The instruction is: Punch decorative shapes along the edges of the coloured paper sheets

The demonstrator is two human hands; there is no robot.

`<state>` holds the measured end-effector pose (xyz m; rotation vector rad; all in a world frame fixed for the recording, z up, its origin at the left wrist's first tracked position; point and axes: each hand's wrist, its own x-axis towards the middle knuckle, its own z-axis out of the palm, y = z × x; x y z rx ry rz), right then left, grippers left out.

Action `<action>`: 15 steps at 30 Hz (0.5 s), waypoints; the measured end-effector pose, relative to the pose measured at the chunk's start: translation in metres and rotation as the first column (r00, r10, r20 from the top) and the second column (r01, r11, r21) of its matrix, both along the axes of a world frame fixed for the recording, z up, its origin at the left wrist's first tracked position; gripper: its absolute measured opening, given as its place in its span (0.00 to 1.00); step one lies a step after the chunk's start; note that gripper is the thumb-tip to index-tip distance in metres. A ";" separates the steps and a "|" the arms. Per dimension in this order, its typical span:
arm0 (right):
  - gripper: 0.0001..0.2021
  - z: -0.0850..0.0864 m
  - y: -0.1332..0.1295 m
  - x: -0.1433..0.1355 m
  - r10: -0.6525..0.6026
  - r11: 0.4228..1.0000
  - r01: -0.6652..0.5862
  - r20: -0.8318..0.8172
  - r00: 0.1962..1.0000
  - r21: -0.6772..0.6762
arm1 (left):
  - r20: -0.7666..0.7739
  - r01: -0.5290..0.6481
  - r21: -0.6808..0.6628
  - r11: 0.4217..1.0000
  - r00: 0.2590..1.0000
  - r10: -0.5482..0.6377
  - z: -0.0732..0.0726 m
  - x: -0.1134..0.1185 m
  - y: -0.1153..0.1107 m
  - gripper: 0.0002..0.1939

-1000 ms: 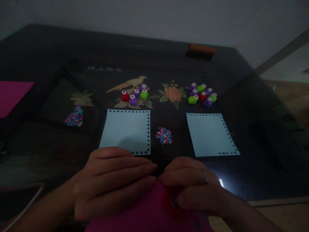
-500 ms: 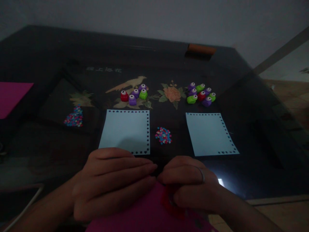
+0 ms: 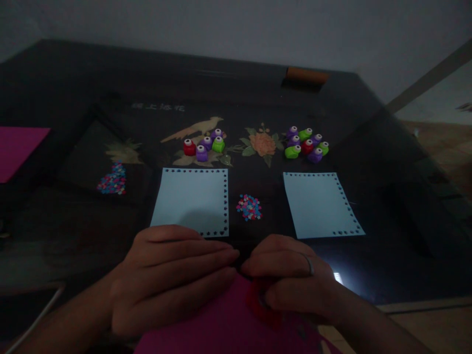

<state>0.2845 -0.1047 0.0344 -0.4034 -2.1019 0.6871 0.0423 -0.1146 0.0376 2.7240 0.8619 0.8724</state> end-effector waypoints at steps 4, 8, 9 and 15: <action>0.06 -0.002 0.000 -0.002 -0.024 1.000 0.025 -0.063 0.998 0.013 | 0.004 -0.002 -0.009 1.000 1.000 0.002 0.001 0.001 0.001 0.17; 0.07 -0.002 -0.001 -0.003 -0.070 0.998 0.070 -0.083 0.994 0.002 | -0.024 -0.013 0.001 1.000 1.000 0.013 0.002 0.000 0.002 0.17; 0.07 -0.001 -0.001 -0.002 -0.068 0.998 0.069 -0.069 0.995 0.005 | -0.026 -0.013 0.003 1.000 1.000 0.013 0.003 0.001 0.002 0.17; 0.07 0.000 0.001 0.000 -0.093 0.994 0.095 -0.042 0.995 0.054 | 0.001 -0.018 -0.021 1.000 1.000 0.018 0.008 0.004 0.003 0.17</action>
